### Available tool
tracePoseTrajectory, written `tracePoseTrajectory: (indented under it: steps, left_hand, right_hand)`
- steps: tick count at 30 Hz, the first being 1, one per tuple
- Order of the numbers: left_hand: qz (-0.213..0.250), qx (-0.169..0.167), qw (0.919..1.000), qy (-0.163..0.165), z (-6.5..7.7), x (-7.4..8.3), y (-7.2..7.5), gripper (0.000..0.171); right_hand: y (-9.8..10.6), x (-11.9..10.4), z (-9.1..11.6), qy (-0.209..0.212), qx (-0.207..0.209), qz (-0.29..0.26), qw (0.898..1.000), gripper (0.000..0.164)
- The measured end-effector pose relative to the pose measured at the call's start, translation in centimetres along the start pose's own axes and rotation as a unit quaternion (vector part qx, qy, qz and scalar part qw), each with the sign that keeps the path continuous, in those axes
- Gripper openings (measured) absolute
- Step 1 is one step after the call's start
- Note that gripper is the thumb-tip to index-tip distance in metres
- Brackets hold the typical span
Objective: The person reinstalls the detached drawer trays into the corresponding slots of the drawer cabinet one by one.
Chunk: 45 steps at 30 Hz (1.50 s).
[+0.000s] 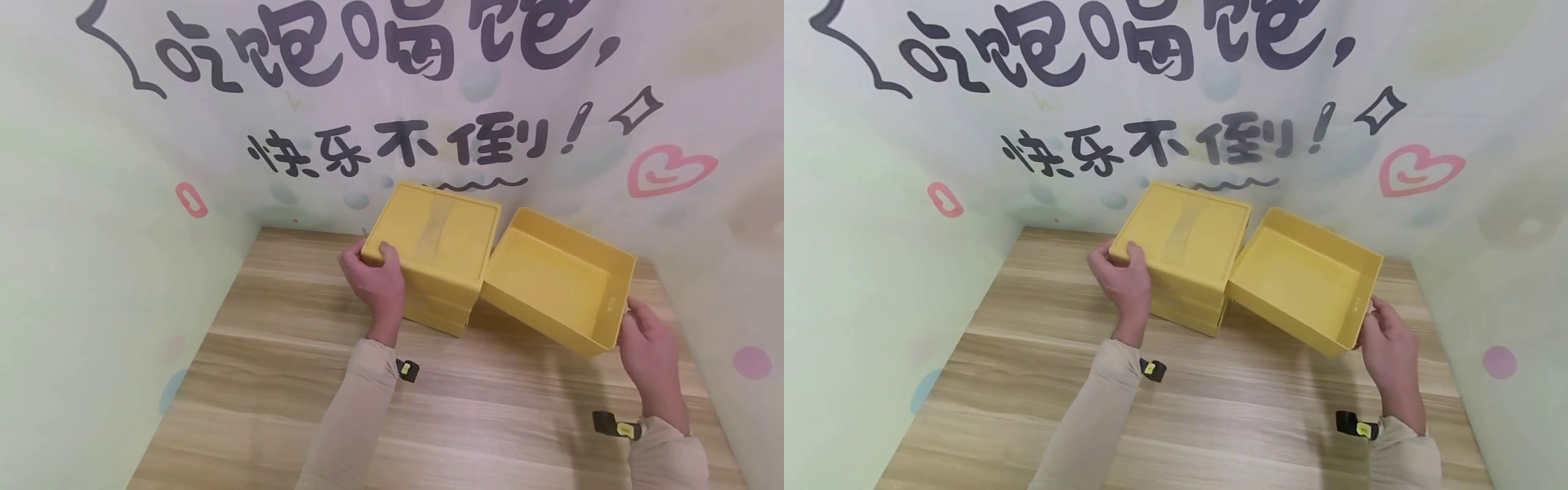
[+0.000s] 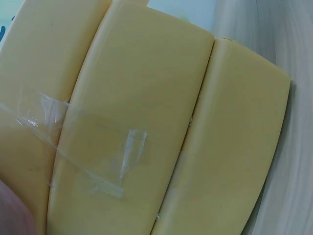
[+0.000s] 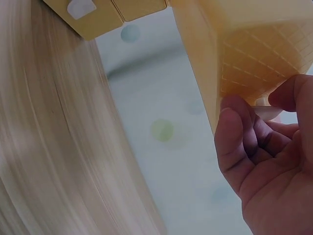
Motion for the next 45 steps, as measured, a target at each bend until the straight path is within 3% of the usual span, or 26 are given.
tracePoseTrajectory:
  steps: [7, 12, 18, 25, 30, 38, 45]
  left_hand:
    - [0.003, -0.035, 0.9988, -0.034, 0.3, 0.7, -0.4, 0.033]
    - [0.012, -0.043, 0.9975, -0.054, 0.3, 1.0, -0.5, 0.031]
    - [0.019, -0.055, 0.9974, -0.043, 0.2, 0.6, -0.6, 0.032]
    - [0.049, -0.083, 0.9936, -0.059, 0.0, 0.5, -0.7, 0.031]
    - [0.054, -0.086, 0.9935, -0.051, 0.0, 0.5, -0.8, 0.03]
    - [0.066, -0.085, 0.9927, -0.054, 0.6, 2.1, -0.6, 0.028]
    - [0.06, -0.085, 0.9932, -0.052, 1.1, 2.5, -0.2, 0.028]
  right_hand:
    - [-0.4, -0.6, -0.1, 0.013, -0.014, 0.017, 1.0, 0.052]
    - [-0.7, -0.6, -0.1, 0.01, -0.026, 0.026, 0.999, 0.053]
    - [-1.2, -0.5, -0.1, 0.0, -0.035, 0.021, 0.999, 0.054]
    - [-1.7, -0.9, -0.1, 0.001, -0.027, 0.008, 1.0, 0.053]
    - [-2.2, -1.0, -0.2, 0.001, -0.02, -0.009, 1.0, 0.052]
    - [-2.8, -1.1, -0.1, -0.014, -0.033, -0.018, 0.999, 0.054]
    - [-4.0, -1.7, 0.1, 0.006, -0.061, -0.042, 0.997, 0.059]
Point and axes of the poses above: each hand's wrist, its own z-axis away from the middle knuckle, its own y-axis out of the back of the hand, x = y × z, the point moved 9 cm from there along -z, towards the middle knuckle, and after that the axes turned 14 degrees about y, right-handed, at the moved point
